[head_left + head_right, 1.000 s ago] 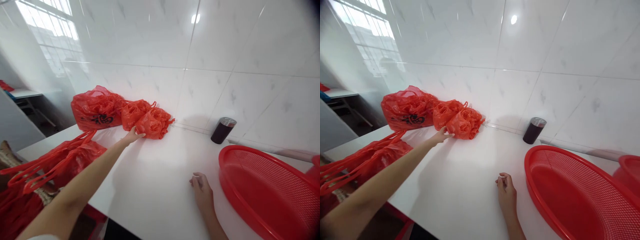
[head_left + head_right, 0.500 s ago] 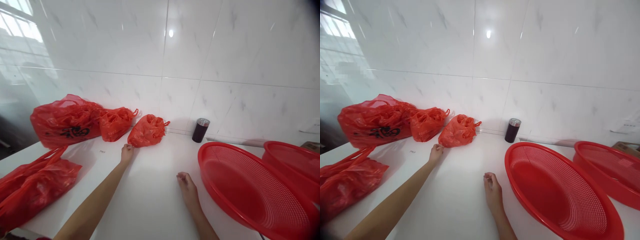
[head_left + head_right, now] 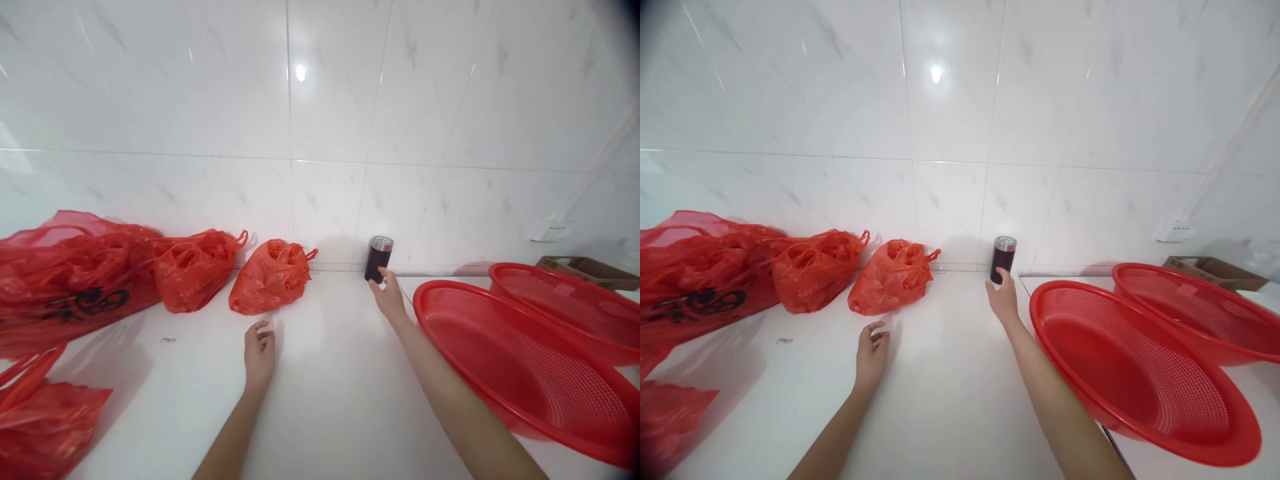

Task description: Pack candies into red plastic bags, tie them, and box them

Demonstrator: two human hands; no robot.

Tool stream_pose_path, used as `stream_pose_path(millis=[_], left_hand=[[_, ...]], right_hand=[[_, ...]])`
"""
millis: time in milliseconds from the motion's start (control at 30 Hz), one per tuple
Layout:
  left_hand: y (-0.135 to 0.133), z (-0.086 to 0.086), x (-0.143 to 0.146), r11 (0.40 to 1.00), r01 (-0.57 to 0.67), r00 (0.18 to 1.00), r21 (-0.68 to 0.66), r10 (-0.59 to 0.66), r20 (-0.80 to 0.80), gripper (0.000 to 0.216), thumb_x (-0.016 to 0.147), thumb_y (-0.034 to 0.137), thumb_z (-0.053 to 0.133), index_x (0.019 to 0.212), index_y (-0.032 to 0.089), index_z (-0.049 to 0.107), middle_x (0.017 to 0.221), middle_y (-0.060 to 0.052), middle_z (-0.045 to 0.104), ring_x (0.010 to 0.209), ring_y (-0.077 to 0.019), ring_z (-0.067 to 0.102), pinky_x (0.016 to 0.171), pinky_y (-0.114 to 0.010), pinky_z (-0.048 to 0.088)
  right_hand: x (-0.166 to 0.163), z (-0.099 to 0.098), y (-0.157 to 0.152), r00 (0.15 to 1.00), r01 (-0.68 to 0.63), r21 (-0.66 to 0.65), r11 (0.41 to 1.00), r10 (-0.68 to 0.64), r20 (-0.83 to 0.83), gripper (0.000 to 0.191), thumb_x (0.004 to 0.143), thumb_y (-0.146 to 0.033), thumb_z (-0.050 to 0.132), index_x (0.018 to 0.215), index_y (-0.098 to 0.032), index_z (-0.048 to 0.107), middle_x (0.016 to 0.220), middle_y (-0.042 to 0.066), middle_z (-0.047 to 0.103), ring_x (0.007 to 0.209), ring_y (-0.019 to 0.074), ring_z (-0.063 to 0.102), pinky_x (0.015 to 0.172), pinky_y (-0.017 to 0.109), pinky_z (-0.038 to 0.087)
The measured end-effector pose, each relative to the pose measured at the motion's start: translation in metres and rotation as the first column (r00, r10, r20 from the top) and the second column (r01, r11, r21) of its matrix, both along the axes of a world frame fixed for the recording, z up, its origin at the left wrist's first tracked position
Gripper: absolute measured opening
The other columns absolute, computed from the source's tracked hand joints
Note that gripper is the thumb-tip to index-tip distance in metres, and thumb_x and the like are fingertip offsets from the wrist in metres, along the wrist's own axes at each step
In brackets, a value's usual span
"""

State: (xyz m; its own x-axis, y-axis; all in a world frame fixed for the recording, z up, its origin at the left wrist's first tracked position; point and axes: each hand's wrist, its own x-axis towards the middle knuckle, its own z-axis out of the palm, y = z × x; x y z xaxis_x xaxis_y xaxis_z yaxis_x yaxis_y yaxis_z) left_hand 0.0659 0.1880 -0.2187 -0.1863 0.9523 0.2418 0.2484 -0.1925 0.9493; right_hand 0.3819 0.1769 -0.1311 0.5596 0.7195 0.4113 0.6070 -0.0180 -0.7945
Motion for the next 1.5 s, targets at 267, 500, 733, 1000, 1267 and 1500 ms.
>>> stream_pose_path(millis=[267, 500, 733, 1000, 1267, 1500], left_hand=[[0.006, 0.002, -0.003, 0.999, -0.010, 1.000, -0.031, 0.010, 0.004, 0.030, 0.082, 0.040, 0.053, 0.107, 0.024, 0.052, 0.105, -0.008, 0.059, 0.088, -0.0225, 0.063, 0.070, -0.034, 0.052], [0.008, 0.000, -0.001, 0.999, -0.018, 1.000, -0.027, 0.018, -0.009, 0.028, 0.082, 0.039, 0.052, 0.106, 0.023, 0.052, 0.089, -0.006, 0.059, 0.074, -0.0216, 0.062, 0.065, -0.035, 0.051], [0.006, 0.001, 0.000, 1.000, 0.010, 1.000, -0.026, -0.010, -0.014, 0.027, 0.084, 0.039, 0.052, 0.107, 0.023, 0.050, 0.095, -0.005, 0.058, 0.074, -0.0195, 0.059, 0.066, -0.034, 0.050], [-0.022, 0.016, 0.017, 0.967, 0.254, 0.967, 0.030, -0.254, -0.021, 0.068, 0.068, 0.045, 0.074, 0.126, 0.023, 0.046, 0.135, -0.013, 0.051, 0.111, -0.0274, 0.057, 0.094, -0.045, 0.046], [-0.143, 0.064, 0.041, 0.871, 0.490, 0.866, -0.039, -0.481, 0.137, 0.091, 0.059, 0.030, 0.083, 0.137, 0.030, 0.037, 0.120, -0.010, 0.065, 0.104, -0.0308, 0.064, 0.087, -0.047, 0.053], [-0.198, 0.064, -0.003, 0.908, 0.399, 0.913, -0.125, -0.407, -0.040, 0.088, 0.052, 0.037, 0.085, 0.130, 0.032, 0.046, 0.115, -0.008, 0.067, 0.097, -0.0317, 0.065, 0.080, -0.046, 0.056]], right_hand=[[0.075, 0.064, 0.105, 0.976, 0.195, -0.150, 0.969, -0.178, 0.122, 0.075, 0.064, -0.039, 0.074, 0.132, -0.021, 0.047, 0.141, 0.020, 0.035, 0.128, 0.0435, 0.035, 0.100, 0.056, 0.032], [0.105, 0.044, 0.129, 0.979, 0.179, -0.230, 0.957, -0.149, 0.142, 0.081, 0.066, -0.042, 0.075, 0.135, -0.017, 0.041, 0.120, 0.019, 0.055, 0.107, 0.0337, 0.054, 0.087, 0.044, 0.042], [0.071, 0.048, 0.097, 0.977, 0.105, -0.224, 0.969, -0.058, 0.205, 0.076, 0.062, -0.045, 0.076, 0.128, -0.021, 0.048, 0.114, 0.014, 0.062, 0.098, 0.0312, 0.058, 0.081, 0.040, 0.043], [-0.034, 0.079, -0.035, 0.927, -0.319, -0.165, 0.933, 0.344, 0.148, 0.068, 0.061, -0.041, 0.080, 0.123, -0.031, 0.053, 0.106, 0.000, 0.068, 0.081, 0.0196, 0.062, 0.074, 0.032, 0.048], [-0.124, 0.100, -0.157, 0.678, -0.727, -0.213, 0.653, 0.732, -0.067, 0.063, 0.066, -0.034, 0.077, 0.126, -0.033, 0.055, 0.110, 0.000, 0.067, 0.089, 0.0208, 0.065, 0.072, 0.031, 0.053], [-0.147, 0.108, -0.193, 0.656, -0.552, -0.451, 0.701, 0.699, 0.284, 0.069, 0.058, -0.058, 0.078, 0.119, -0.027, 0.065, 0.092, 0.005, 0.066, 0.063, 0.0190, 0.057, 0.057, 0.030, 0.043]])
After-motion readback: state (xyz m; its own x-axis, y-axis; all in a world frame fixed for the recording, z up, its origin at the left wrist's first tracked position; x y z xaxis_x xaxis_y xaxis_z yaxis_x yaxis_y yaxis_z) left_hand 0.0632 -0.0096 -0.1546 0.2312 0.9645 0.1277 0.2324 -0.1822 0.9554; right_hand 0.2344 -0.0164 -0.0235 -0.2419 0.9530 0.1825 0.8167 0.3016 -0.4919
